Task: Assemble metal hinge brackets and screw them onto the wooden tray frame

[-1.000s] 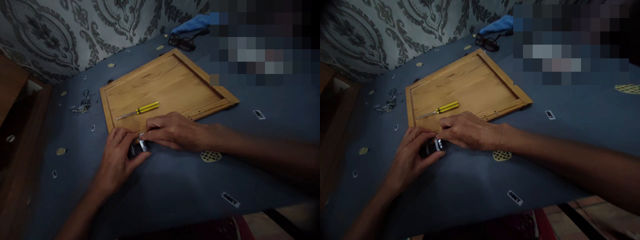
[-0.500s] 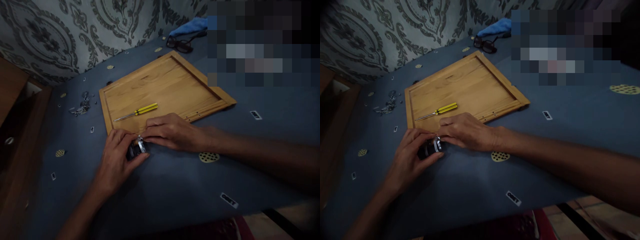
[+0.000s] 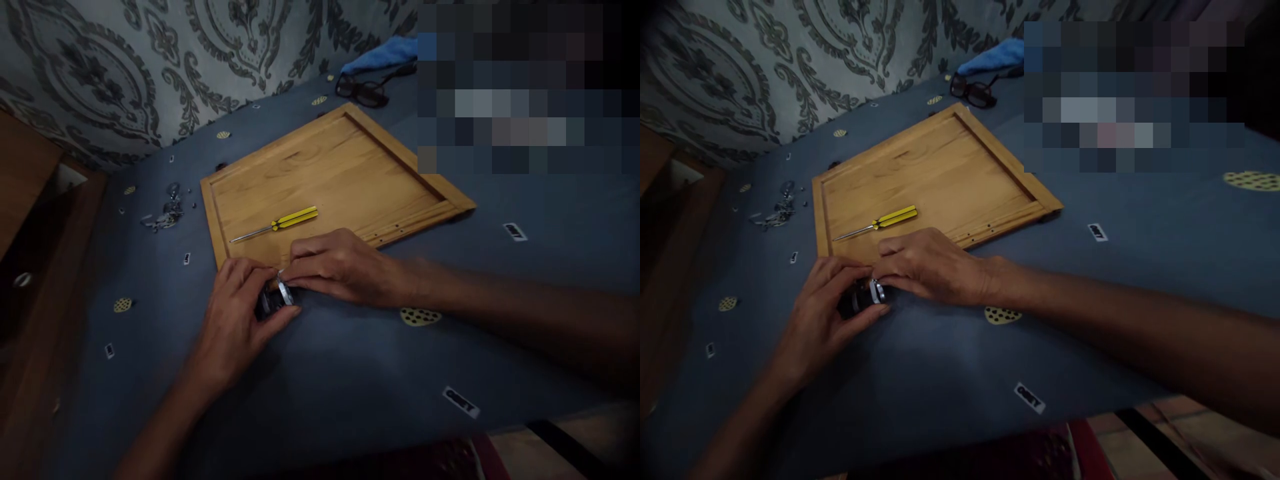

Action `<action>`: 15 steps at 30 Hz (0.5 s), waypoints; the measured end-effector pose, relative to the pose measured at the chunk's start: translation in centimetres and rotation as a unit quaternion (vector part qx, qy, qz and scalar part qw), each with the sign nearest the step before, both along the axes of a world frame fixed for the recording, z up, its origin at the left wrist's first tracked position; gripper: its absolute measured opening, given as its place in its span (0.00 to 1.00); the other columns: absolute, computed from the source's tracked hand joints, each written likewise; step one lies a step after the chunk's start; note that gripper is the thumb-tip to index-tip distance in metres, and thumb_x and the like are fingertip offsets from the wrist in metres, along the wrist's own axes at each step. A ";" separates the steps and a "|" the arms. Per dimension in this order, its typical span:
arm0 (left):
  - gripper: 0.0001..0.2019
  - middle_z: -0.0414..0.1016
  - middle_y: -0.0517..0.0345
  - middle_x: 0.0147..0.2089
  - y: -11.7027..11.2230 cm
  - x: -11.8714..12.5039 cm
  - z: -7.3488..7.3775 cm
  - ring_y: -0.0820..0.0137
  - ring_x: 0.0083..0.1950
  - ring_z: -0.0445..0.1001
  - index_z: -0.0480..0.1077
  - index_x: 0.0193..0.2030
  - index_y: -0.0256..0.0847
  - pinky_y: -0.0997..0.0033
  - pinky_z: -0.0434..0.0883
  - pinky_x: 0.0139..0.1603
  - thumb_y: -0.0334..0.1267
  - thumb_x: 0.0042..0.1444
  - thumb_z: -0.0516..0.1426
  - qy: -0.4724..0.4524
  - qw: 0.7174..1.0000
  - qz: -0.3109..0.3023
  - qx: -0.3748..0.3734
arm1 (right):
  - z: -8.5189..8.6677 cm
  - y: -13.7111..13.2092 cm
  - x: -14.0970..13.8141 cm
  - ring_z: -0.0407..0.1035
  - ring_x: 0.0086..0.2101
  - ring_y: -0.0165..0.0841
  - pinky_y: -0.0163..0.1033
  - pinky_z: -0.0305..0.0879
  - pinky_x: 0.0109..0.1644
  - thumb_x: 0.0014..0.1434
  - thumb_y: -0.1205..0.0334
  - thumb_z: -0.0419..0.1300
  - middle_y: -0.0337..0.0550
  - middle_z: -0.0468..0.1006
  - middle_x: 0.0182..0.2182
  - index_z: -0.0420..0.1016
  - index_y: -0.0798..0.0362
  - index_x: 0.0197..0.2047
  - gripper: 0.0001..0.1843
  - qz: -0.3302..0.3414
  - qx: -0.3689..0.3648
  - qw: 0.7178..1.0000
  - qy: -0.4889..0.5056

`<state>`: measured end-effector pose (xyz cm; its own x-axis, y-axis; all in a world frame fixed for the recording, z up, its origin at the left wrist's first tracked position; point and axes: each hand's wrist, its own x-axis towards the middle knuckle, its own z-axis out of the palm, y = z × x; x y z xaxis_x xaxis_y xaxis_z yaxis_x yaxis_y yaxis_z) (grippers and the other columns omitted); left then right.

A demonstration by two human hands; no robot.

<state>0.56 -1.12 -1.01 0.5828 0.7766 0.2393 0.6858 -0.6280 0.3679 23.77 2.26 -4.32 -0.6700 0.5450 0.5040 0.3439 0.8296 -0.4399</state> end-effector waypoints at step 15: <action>0.15 0.77 0.53 0.46 0.1 0.1 -0.2 0.59 0.49 0.72 0.74 0.51 0.42 0.57 0.73 0.53 0.48 0.65 0.66 -0.008 1.000 0.004 0.001 | -0.1 0.1 -0.4 0.73 0.33 0.29 0.33 0.65 0.36 0.74 0.65 0.58 0.41 0.77 0.33 0.84 0.55 0.43 0.13 0.006 -0.005 0.999 0.039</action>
